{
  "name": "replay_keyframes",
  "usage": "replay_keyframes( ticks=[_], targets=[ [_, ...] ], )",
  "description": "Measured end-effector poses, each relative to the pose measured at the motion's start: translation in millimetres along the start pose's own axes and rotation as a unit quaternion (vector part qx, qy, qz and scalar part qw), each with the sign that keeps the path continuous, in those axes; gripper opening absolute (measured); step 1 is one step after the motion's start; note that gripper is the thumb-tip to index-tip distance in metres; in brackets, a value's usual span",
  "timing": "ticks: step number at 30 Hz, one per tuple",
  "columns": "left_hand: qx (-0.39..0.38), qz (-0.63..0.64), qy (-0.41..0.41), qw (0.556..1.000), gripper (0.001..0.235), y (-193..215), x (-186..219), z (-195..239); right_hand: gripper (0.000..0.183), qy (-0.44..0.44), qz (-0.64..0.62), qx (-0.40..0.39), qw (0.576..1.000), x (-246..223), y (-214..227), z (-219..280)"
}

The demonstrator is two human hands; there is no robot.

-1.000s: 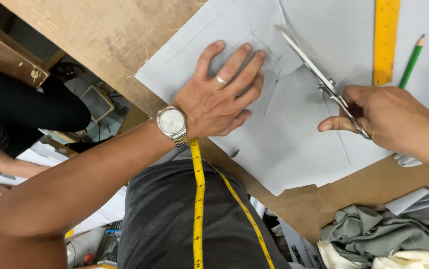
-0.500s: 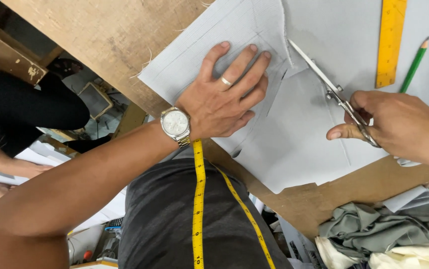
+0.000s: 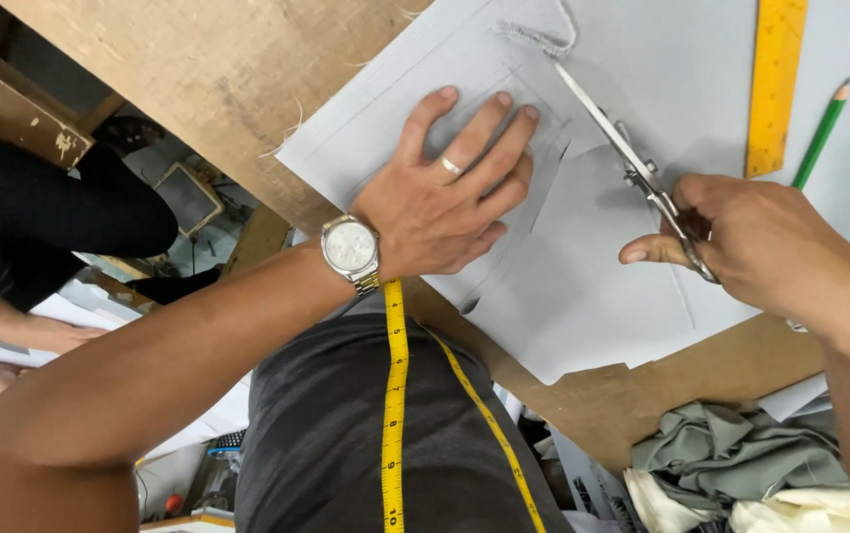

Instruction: Tracing a pattern onto fabric with a ruler and pencil and then cutting it out with scissors.

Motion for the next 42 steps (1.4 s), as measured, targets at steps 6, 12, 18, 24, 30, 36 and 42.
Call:
replay_keyframes(
  ticks=[6,12,18,24,30,36,42],
  targets=[
    [0.011,0.004,-0.001,1.000,0.083,-1.7,0.9,-0.6,0.077,-0.012,-0.016,0.010,1.000,-5.0,-1.3,3.8],
    [0.015,0.007,0.006,1.000,0.082,-1.8,1.1,-0.7,0.079,-0.023,0.087,0.031,0.995,52.6,-13.8,15.4],
    [0.008,0.010,0.001,1.000,0.085,-1.9,1.9,2.5,0.088,0.036,0.103,0.134,0.985,78.7,-24.9,14.9],
    [-0.001,0.001,0.003,1.000,0.089,-4.8,3.0,0.5,0.086,0.006,0.144,0.064,0.987,43.9,-7.9,-1.6],
    [0.005,0.007,0.000,1.000,0.086,-3.9,2.1,0.5,0.075,0.001,0.034,0.041,0.999,11.5,-2.3,3.7],
    [0.002,0.015,0.000,1.000,0.086,-4.2,1.2,1.5,0.078,-0.004,-0.008,0.044,0.999,1.8,-1.6,2.8],
    [0.007,0.013,0.006,1.000,0.084,-4.4,1.6,2.8,0.079,0.015,0.005,0.063,0.998,4.0,-3.5,5.4]
  ],
)
Point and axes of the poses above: each hand's wrist, its own z-axis away from the middle knuckle, its own y-axis out of the back of the hand, x = y × z, the point moved 6 cm from there along -z, towards the middle knuckle, and after that the axes turned 2 degrees about -z, right-handed, at the moved point
